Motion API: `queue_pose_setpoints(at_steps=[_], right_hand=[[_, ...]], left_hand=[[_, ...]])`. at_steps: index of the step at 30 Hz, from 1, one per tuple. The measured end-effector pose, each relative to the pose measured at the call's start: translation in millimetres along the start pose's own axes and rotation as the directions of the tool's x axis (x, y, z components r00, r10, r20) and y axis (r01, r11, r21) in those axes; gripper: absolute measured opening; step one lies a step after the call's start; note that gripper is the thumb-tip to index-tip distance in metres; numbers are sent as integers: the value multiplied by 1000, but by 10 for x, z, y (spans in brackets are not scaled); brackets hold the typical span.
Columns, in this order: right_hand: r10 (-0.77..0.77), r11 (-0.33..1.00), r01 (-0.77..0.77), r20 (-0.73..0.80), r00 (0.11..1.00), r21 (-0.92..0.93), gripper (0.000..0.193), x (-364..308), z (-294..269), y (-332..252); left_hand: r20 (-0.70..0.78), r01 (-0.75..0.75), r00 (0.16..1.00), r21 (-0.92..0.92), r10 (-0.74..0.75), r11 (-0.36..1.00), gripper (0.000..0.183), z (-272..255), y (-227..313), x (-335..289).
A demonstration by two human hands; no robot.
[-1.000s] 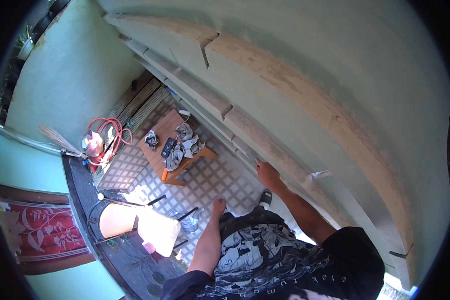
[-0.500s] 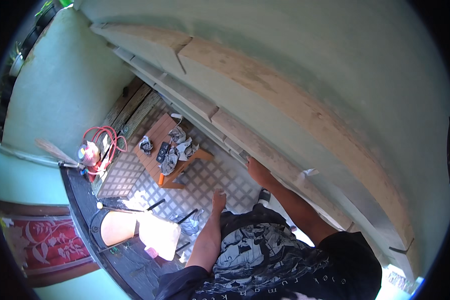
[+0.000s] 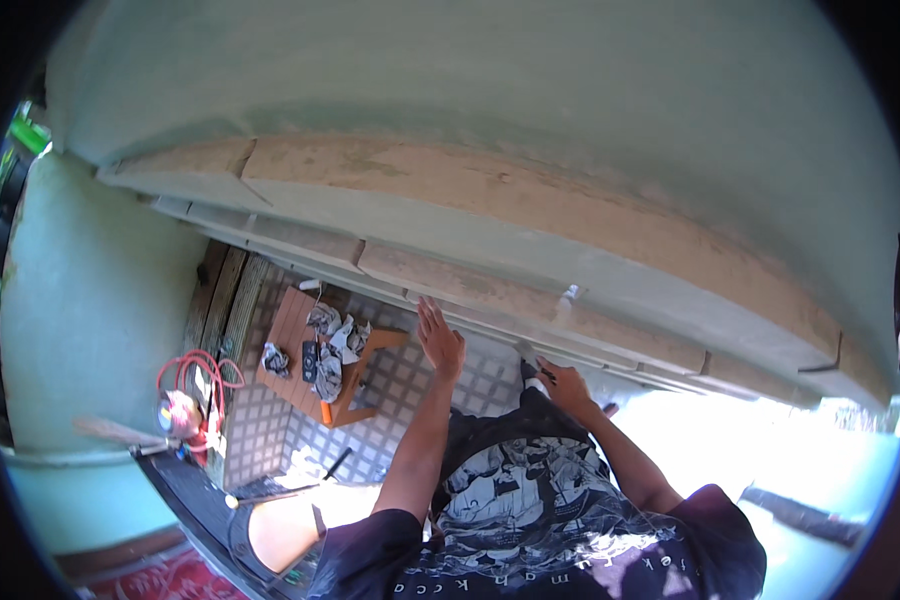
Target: Using a putty knife to scrape a concrete beam and apply wall filler to cracks.
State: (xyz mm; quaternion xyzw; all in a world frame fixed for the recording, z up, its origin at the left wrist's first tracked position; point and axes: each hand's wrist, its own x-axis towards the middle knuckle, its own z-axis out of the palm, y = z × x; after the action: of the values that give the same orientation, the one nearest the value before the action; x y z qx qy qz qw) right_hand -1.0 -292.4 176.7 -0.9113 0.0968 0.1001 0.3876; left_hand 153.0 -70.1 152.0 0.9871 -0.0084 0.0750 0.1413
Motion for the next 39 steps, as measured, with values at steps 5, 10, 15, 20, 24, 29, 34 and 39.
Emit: queue_pose_setpoints(at_steps=[5,10,15,20,24,29,34,39], right_hand=[[178,984,-175,-115,977,37,37,-686,89,497],[337,941,-329,-255,906,75,32,-1495,650,1197],[822,503,-819,139,552,276,34,-2069,789,679],[890,355,-916,232,392,184,30,-2857,1555,940],[909,205,-947,309,278,248,28,-3427,2049,996],[630,361,-629,318,709,688,25,-3628,1936,822],[868,383,-841,162,469,381,35,-2792,1627,436],[588,793,-557,-73,806,246,56,-1856,1298,107]], left_hand=[[119,-190,978,139,174,972,82,-167,213,-132],[255,-512,832,8,493,859,87,-54,268,-527],[283,-678,711,30,644,735,89,77,82,-477],[263,-462,869,128,419,878,93,42,-224,-73],[243,-484,864,165,440,859,91,-23,-430,48],[212,-461,881,194,422,866,90,6,-772,217],[97,-415,910,244,403,877,94,49,-1007,314],[204,-323,939,256,276,911,100,-214,-933,389]])
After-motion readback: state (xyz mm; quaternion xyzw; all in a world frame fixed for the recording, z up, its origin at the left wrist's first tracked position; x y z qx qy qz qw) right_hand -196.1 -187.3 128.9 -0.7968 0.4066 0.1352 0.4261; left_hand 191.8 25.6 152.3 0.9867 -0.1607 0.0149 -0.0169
